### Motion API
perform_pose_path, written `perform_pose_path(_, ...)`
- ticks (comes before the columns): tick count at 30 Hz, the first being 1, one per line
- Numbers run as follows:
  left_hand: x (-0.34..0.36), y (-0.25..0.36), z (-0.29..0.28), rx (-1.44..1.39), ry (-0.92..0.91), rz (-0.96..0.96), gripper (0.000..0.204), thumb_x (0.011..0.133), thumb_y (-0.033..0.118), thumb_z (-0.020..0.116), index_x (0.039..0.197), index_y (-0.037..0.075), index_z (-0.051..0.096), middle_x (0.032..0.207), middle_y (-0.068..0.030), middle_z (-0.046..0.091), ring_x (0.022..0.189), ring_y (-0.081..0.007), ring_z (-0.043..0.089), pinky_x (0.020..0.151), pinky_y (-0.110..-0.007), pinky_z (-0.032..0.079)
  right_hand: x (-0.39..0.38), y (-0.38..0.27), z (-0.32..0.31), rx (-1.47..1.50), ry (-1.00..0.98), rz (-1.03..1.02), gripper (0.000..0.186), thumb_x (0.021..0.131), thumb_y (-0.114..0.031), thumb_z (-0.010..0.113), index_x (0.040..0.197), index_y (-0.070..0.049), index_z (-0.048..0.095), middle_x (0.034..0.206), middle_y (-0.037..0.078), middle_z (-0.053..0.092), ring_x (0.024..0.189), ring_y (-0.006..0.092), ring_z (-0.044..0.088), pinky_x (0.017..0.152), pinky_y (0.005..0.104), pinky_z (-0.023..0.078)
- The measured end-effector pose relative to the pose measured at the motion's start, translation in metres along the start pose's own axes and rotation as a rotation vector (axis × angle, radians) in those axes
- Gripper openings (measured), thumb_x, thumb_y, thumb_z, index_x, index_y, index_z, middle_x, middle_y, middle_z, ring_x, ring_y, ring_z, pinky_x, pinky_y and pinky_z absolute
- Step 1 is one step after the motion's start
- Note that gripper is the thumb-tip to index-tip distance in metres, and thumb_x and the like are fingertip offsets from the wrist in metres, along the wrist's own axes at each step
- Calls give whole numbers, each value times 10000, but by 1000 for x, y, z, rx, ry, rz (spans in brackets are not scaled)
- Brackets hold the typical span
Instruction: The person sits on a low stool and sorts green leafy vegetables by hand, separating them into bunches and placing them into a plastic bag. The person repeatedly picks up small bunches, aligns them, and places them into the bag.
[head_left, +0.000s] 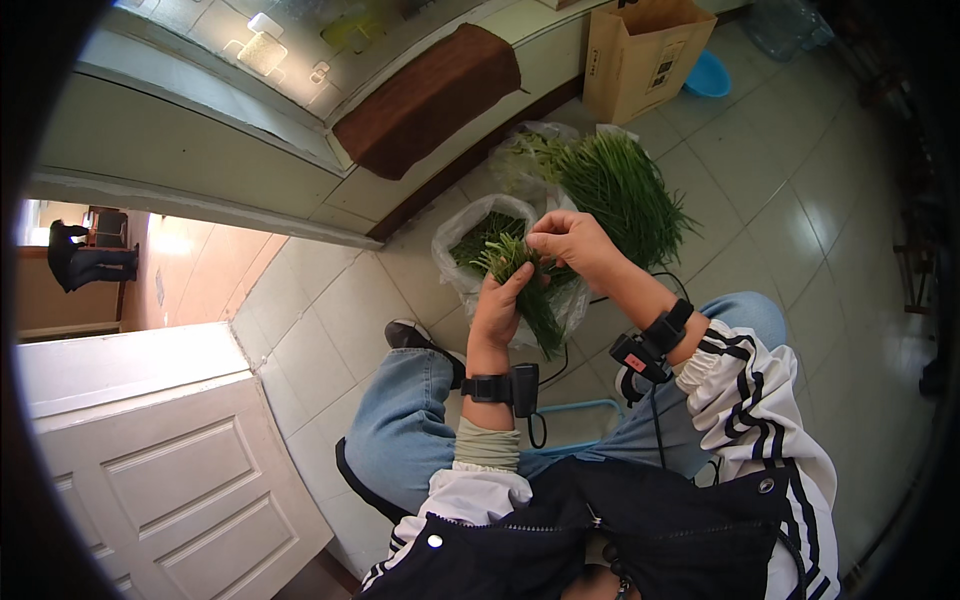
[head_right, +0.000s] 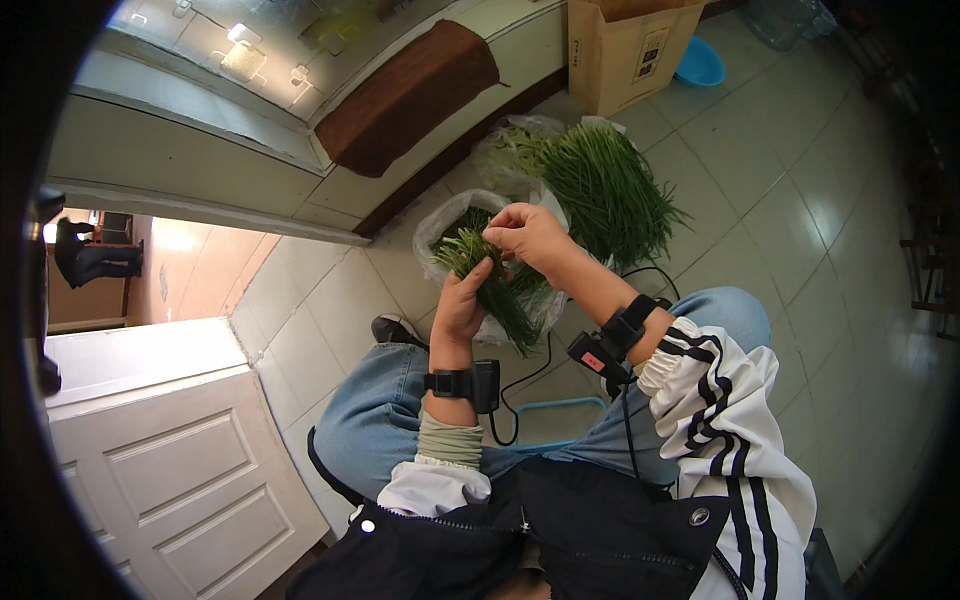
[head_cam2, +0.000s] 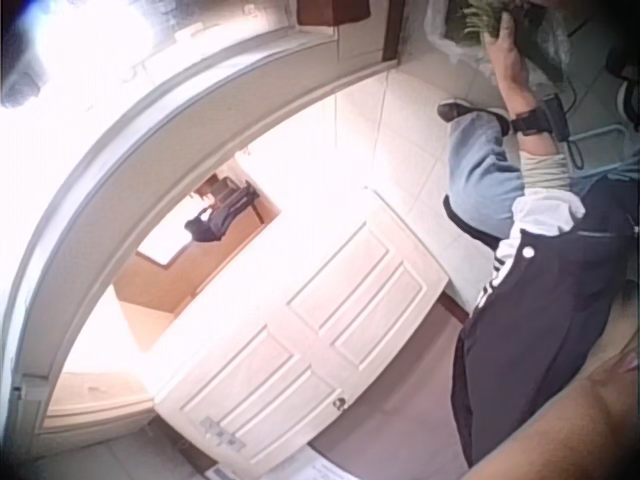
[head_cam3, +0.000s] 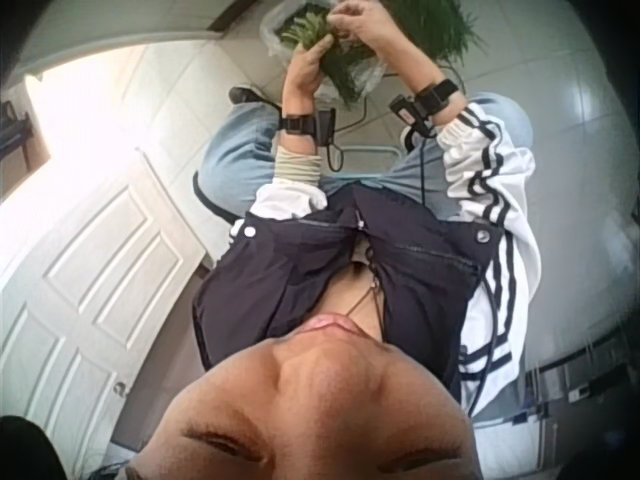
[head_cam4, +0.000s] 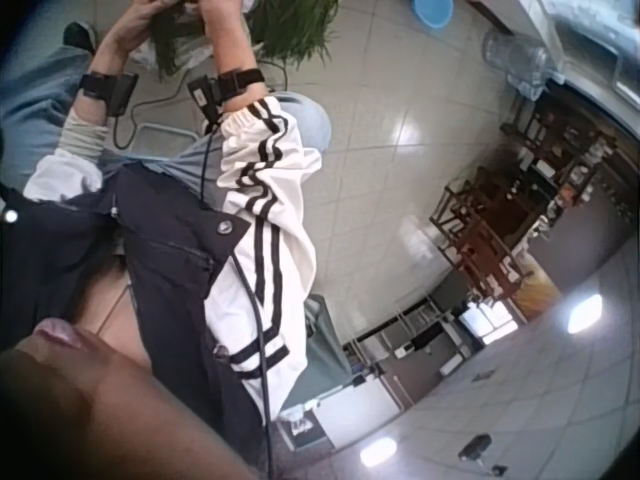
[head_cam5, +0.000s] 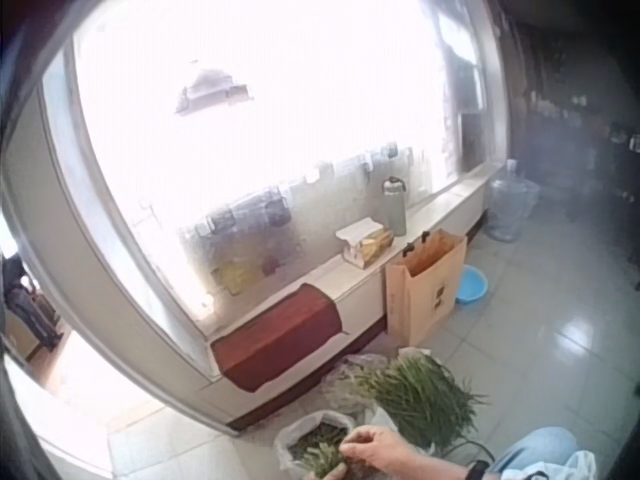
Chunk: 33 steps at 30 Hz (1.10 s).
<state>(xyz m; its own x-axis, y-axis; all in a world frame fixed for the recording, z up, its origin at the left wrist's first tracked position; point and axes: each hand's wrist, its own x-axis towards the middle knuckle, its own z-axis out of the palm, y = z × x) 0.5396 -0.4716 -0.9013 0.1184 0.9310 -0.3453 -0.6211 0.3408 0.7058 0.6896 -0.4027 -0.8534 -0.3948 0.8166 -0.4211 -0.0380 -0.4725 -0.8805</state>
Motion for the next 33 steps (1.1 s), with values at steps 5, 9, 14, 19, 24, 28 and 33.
perform_pose_path(5,-10,10,-7,76,-12,-15,210,881,151,598,1039,13,592,967,-67,633,878,-164,597,785,-297,483,-9,-17,-2,93,120,-99,111,826,-172,658,850,-76,606,770,-25,600,682,60,535,572,215,410)
perform_pose_path(9,-20,20,-8,132,-14,-46,193,883,162,594,994,4,603,915,-77,643,877,-169,596,793,-299,480,-19,-30,-8,207,205,-167,125,829,-189,665,845,-86,596,775,-23,611,690,72,559,570,221,417)
perform_pose_path(14,-27,33,-8,114,27,16,223,869,157,614,1029,3,594,875,-59,638,792,-147,580,726,-281,472,-21,-22,-2,157,285,-38,123,831,-193,667,852,-99,589,764,-19,602,674,89,581,560,232,434)
perform_pose_path(19,-24,41,-3,144,49,91,240,815,114,677,1015,8,597,777,3,585,670,-96,514,622,-235,416,-14,-14,-5,111,308,0,126,839,-201,658,847,-96,590,759,-16,604,691,95,591,569,239,439)
perform_pose_path(24,-20,44,1,301,167,140,166,798,71,680,948,23,630,709,37,538,620,-67,471,570,-206,366,-7,-4,6,101,187,42,126,853,-216,645,833,-99,603,765,-15,615,712,93,594,598,233,438)
perform_pose_path(28,-12,38,0,255,220,219,142,800,70,680,931,26,646,714,53,532,611,-48,452,557,-199,348,2,4,16,102,140,72,129,858,-224,641,834,-98,622,765,-23,618,707,86,586,614,229,440)
perform_pose_path(33,-3,31,-6,280,188,259,145,809,53,672,948,29,638,803,36,586,693,-50,503,615,-199,388,15,17,26,87,58,112,141,858,-220,642,848,-80,632,773,-21,623,699,68,571,601,212,441)
